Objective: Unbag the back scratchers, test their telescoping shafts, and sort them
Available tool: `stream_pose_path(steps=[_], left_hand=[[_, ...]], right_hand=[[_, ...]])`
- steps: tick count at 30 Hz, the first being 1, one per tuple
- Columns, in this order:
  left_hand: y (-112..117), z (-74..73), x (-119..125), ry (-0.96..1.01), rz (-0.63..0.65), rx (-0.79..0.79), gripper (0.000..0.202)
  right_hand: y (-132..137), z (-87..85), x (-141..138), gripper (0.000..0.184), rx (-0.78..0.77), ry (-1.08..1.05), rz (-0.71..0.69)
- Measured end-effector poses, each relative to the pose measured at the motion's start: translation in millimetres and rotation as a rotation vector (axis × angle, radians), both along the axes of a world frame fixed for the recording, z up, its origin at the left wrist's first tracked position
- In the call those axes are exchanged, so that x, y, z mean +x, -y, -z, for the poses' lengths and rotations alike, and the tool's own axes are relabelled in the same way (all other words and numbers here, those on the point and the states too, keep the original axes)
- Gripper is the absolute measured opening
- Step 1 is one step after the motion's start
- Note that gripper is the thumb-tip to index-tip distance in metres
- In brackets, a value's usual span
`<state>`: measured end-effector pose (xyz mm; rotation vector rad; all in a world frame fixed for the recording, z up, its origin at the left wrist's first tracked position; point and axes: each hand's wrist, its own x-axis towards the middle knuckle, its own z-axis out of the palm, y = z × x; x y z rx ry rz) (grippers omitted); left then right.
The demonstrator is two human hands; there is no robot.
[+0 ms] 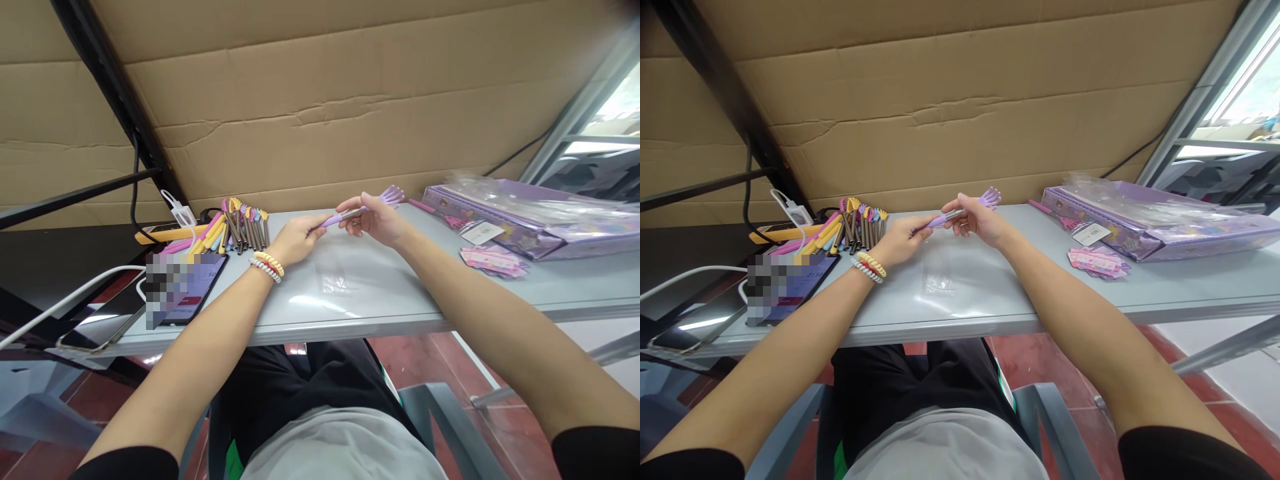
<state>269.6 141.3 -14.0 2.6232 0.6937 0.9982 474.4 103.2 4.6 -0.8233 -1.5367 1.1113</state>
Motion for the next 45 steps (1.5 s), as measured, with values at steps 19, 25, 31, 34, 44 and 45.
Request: stream_pose_path(steps=[19,25,31,34,44,45], left_hand=[[6.7,-1.5,2.2,-0.038,-0.142,0.052,0.033],[7.3,-9.2,3.0,-0.111,-0.237,0.064,0.036],[1.4,-21.3,-5.9,-0.242,-0.415,0.134,0.035],[-5.8,-25.9,-13.6,-0.284,-0.515,0.235,0.033],[-47.8,-23.8,-71.4,-0.072,-0.846,0.371,0.028],[-50.6,-23.7,-76.3,-0.043,-0.863,0.379,0.027]], right_hand=[[-0.3,4.0,-11.8,0.036,0.139,0.09,0.188],[-10.9,-1.5,11.7,0.035,0.204,0.024,0.296],[-17.4,-15.2,48.9,0.035,0.188,-0.245,0.615],[-17.8,-21.2,70.1,0.036,0.178,-0.443,0.75],[7.4,-28.9,145.2,0.034,0.069,-1.068,1.176],[10.2,-29.2,150.1,0.033,0.059,-1.107,1.201]])
